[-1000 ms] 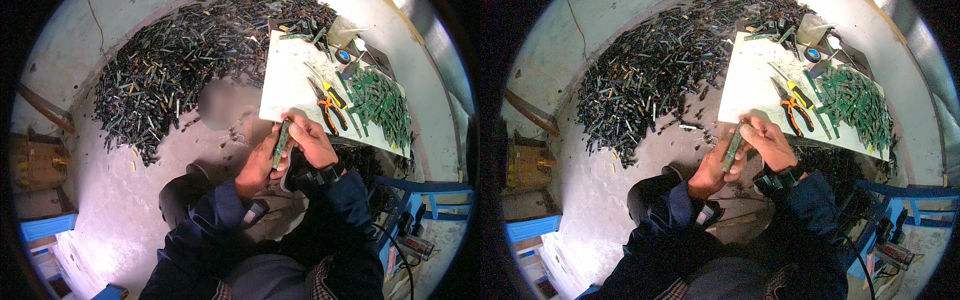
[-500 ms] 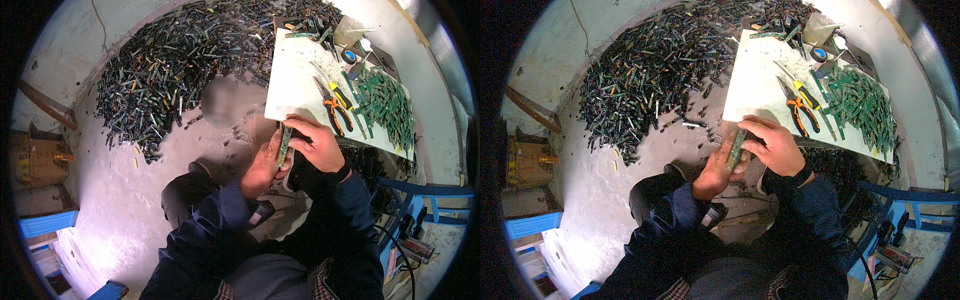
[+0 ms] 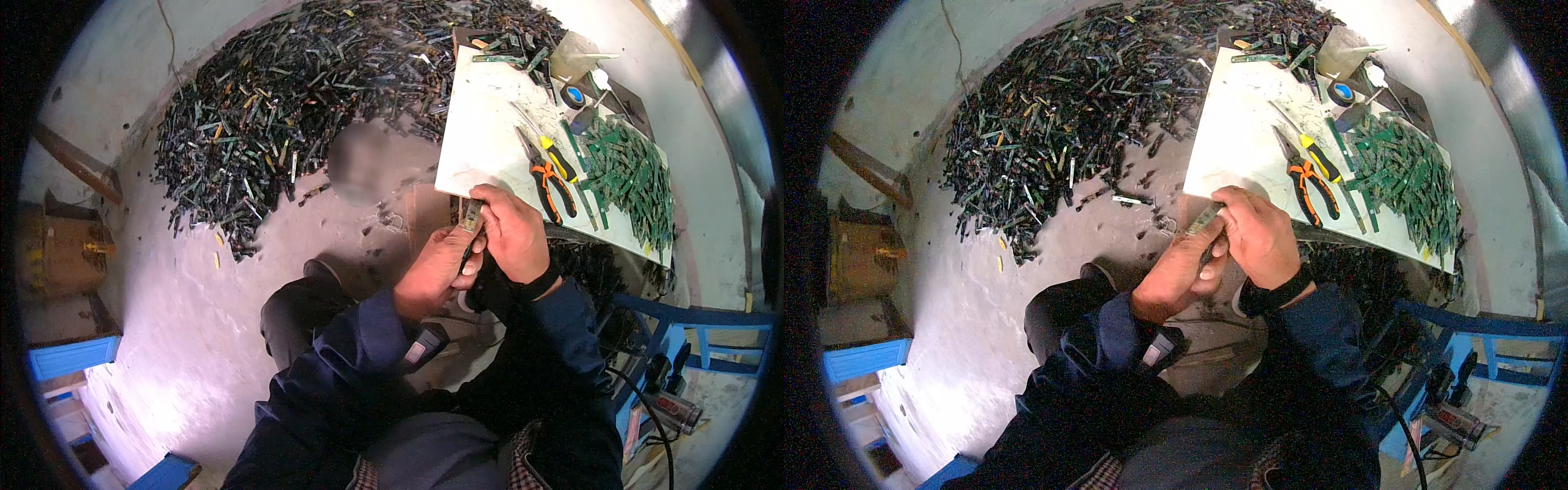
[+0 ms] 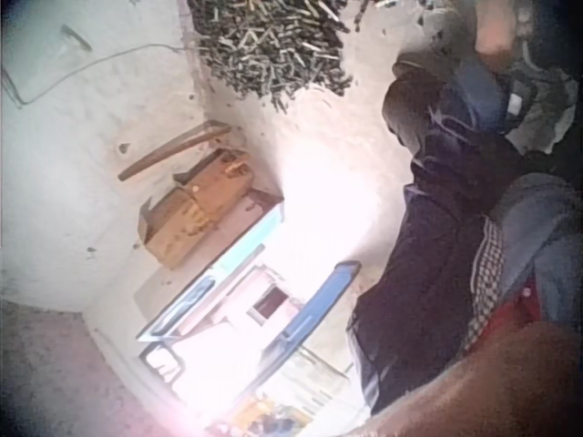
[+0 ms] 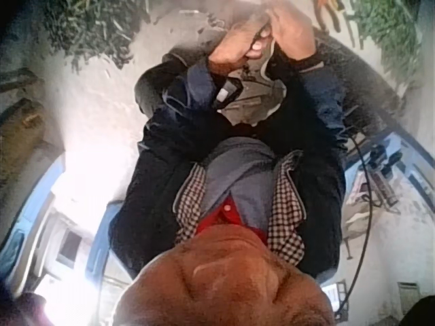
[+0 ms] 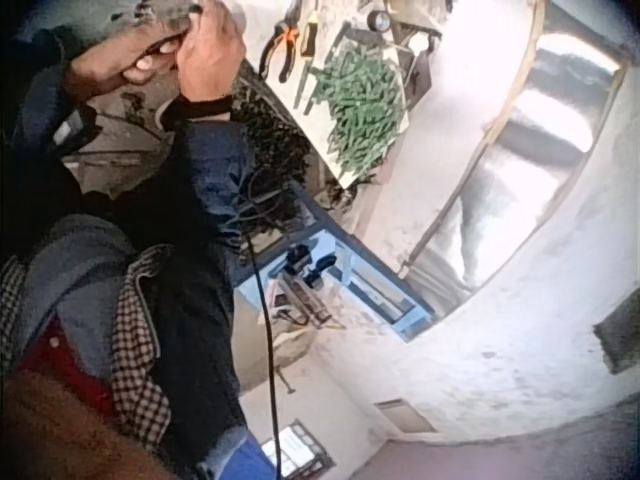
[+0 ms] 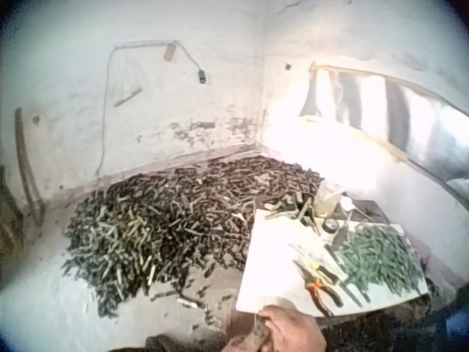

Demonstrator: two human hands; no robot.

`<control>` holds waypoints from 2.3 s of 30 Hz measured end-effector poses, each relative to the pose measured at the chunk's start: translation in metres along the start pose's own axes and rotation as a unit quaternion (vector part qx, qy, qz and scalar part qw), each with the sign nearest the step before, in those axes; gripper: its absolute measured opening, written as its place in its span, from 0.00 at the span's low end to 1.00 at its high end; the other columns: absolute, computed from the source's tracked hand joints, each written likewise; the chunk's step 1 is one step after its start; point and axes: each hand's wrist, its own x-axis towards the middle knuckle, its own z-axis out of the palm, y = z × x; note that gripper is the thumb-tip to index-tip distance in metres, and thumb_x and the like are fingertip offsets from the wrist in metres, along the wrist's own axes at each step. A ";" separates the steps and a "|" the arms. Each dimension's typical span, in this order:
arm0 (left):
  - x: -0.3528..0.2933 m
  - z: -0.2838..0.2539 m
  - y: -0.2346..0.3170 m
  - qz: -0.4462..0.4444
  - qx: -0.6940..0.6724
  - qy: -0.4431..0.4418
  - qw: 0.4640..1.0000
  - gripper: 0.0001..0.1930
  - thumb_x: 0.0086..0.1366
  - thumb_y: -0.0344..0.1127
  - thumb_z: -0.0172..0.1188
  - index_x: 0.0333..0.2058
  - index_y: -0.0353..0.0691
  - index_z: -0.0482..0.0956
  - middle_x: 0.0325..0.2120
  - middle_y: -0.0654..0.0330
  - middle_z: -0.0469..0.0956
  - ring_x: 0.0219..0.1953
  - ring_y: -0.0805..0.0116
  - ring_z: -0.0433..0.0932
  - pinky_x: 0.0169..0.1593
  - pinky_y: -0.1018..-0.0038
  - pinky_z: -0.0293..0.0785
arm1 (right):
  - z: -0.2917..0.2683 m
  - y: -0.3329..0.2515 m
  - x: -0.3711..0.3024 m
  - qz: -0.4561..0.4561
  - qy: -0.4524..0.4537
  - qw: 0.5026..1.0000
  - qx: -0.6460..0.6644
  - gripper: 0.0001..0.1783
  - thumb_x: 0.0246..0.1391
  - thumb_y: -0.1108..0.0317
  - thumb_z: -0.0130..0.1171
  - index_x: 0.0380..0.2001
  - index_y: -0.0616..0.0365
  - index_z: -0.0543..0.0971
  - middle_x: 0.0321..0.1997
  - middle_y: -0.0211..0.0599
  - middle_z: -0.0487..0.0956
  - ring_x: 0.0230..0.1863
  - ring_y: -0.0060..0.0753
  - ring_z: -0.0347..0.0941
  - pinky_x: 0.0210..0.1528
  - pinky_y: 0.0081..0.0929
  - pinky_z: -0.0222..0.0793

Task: The person sits on the floor and uses pliers and a screwdriver to strip components from green circuit boards. They repeatedly pick up boards, remove parts, and place the processed boards on a white table.

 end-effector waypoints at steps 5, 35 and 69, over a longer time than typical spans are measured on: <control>-0.006 0.001 -0.003 0.061 0.119 0.032 0.990 0.16 0.66 0.49 0.49 0.25 0.44 0.66 0.13 0.70 0.59 0.14 0.81 0.55 0.16 0.81 0.47 | -0.006 0.001 0.005 -0.029 -0.020 0.999 0.017 0.15 0.43 0.79 0.56 0.39 0.60 0.75 0.38 0.43 0.78 0.38 0.48 0.74 0.38 0.35 0.71; 0.007 0.006 -0.013 0.146 0.282 0.103 0.943 0.22 0.67 0.45 0.44 0.18 0.35 0.67 0.12 0.64 0.65 0.16 0.76 0.63 0.20 0.74 0.60 | 0.002 0.012 0.002 0.153 0.006 0.960 0.235 0.08 0.56 0.74 0.53 0.35 0.67 0.77 0.34 0.34 0.79 0.36 0.20 0.71 0.41 0.17 0.66; 0.013 -0.012 -0.020 0.219 0.356 0.053 0.907 0.20 0.69 0.45 0.43 0.37 0.31 0.73 0.21 0.61 0.72 0.23 0.71 0.67 0.31 0.71 0.69 | -0.019 0.011 0.003 0.320 -0.099 0.815 0.472 0.18 0.54 0.74 0.53 0.49 0.67 0.71 0.40 0.36 0.77 0.41 0.22 0.72 0.46 0.19 0.66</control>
